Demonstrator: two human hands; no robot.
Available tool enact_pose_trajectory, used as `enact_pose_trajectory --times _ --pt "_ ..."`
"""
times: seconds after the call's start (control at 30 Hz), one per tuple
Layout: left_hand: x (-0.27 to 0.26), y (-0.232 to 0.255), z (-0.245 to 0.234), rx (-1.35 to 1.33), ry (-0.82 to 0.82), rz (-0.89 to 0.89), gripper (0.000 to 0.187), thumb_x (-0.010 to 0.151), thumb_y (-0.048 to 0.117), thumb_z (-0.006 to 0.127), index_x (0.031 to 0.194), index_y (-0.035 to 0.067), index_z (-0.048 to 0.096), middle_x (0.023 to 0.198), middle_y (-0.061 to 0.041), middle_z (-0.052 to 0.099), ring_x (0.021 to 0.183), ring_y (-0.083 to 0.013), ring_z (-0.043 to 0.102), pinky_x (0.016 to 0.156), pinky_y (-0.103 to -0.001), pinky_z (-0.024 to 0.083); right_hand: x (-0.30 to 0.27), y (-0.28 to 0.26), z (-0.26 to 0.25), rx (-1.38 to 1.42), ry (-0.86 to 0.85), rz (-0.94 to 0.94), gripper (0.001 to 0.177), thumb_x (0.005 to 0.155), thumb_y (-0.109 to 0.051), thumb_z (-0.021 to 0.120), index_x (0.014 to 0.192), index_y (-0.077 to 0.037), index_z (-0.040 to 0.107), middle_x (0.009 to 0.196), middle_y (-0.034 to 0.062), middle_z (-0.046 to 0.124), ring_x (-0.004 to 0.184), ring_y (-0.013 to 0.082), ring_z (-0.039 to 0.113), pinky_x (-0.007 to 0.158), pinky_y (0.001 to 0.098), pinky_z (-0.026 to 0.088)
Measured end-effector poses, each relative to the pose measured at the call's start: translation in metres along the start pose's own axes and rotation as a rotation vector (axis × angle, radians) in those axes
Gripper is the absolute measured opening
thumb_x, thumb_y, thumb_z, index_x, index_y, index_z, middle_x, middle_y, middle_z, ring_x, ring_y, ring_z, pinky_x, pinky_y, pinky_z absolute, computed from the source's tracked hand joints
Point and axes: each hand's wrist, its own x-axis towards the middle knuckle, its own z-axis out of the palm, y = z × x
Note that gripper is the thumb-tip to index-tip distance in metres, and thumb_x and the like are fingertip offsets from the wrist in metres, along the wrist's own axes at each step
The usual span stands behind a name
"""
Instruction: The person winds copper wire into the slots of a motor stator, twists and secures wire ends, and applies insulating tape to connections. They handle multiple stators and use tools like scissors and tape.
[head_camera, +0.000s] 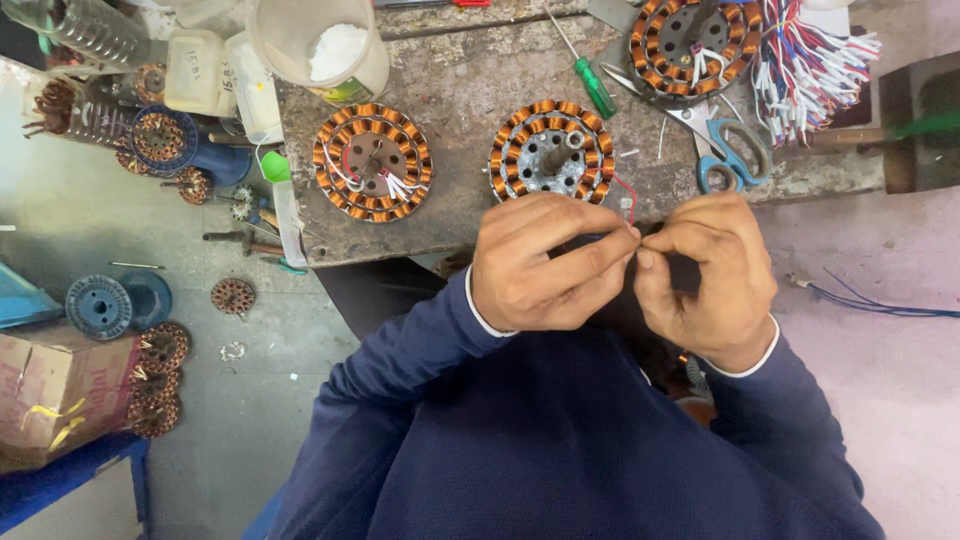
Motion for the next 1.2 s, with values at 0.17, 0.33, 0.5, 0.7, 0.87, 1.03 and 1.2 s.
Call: enact_pose_trajectory --times 0.17,0.33,0.5,0.7,0.87,1.03,1.2 --pt "0.002 0.004 0.005 -0.131 0.045 -0.150 0.022 0.084 0.002 0.080 0.104 0.008 0.073 0.096 -0.004 0.070 0.082 -0.0204 0.071 0.068 -0.029 0.056 -0.005 -0.001 0.008 0.014 0.065 -0.013 0.017 0.099 0.004 0.071 0.107 -0.001 0.057 0.101 0.0146 0.059 0.088 0.0299 0.064 0.079 0.0383 0.054" --pt "0.010 -0.003 -0.011 -0.211 -0.075 -0.055 0.021 0.080 0.000 0.077 0.100 0.003 0.073 0.098 -0.013 0.070 0.094 -0.0302 0.070 0.092 -0.044 0.054 -0.010 0.013 0.005 -0.012 0.013 -0.164 0.016 0.095 -0.002 0.070 0.100 -0.002 0.055 0.094 0.0131 0.056 0.085 0.0302 0.060 0.077 0.0431 0.049" --pt "0.010 -0.005 -0.009 -0.247 -0.154 -0.016 0.021 0.092 0.002 0.077 0.112 0.002 0.072 0.109 -0.012 0.073 0.113 -0.0300 0.071 0.110 -0.046 0.052 -0.011 0.020 0.004 -0.129 0.028 -0.177 0.019 0.095 -0.010 0.071 0.090 -0.007 0.053 0.087 0.0103 0.054 0.080 0.0308 0.055 0.076 0.0453 0.044" --pt "0.001 -0.002 -0.002 -0.246 -0.047 -0.044 0.022 0.092 0.002 0.077 0.113 0.000 0.072 0.111 -0.011 0.073 0.113 -0.0289 0.072 0.107 -0.043 0.055 -0.007 0.018 0.003 -0.182 0.051 -0.127 0.021 0.098 -0.015 0.072 0.091 -0.008 0.054 0.090 0.0094 0.054 0.084 0.0305 0.055 0.077 0.0431 0.041" --pt "-0.004 -0.005 0.001 -0.080 0.084 -0.061 0.017 0.090 -0.001 0.078 0.106 -0.001 0.073 0.105 -0.012 0.073 0.105 -0.0280 0.072 0.098 -0.042 0.058 0.017 0.016 0.001 -0.122 -0.068 -0.099 0.018 0.101 -0.015 0.072 0.099 -0.003 0.058 0.096 0.0127 0.061 0.091 0.0323 0.061 0.079 0.0416 0.046" --pt "-0.004 0.002 -0.007 -0.196 0.206 -0.162 0.012 0.089 -0.001 0.075 0.100 0.003 0.072 0.102 -0.010 0.071 0.101 -0.0249 0.071 0.097 -0.039 0.057 0.088 0.017 -0.006 0.186 -0.377 -0.229 0.018 0.102 -0.013 0.073 0.103 -0.002 0.060 0.097 0.0131 0.064 0.093 0.0322 0.065 0.079 0.0383 0.049" --pt "-0.019 0.013 -0.007 -0.204 0.289 -0.217 0.011 0.087 0.003 0.074 0.097 0.007 0.071 0.091 -0.003 0.071 0.104 -0.0231 0.071 0.091 -0.035 0.052 0.161 -0.004 0.062 0.316 -0.387 -0.417 0.017 0.102 -0.012 0.073 0.103 -0.001 0.060 0.097 0.0136 0.065 0.092 0.0317 0.065 0.078 0.0379 0.050"
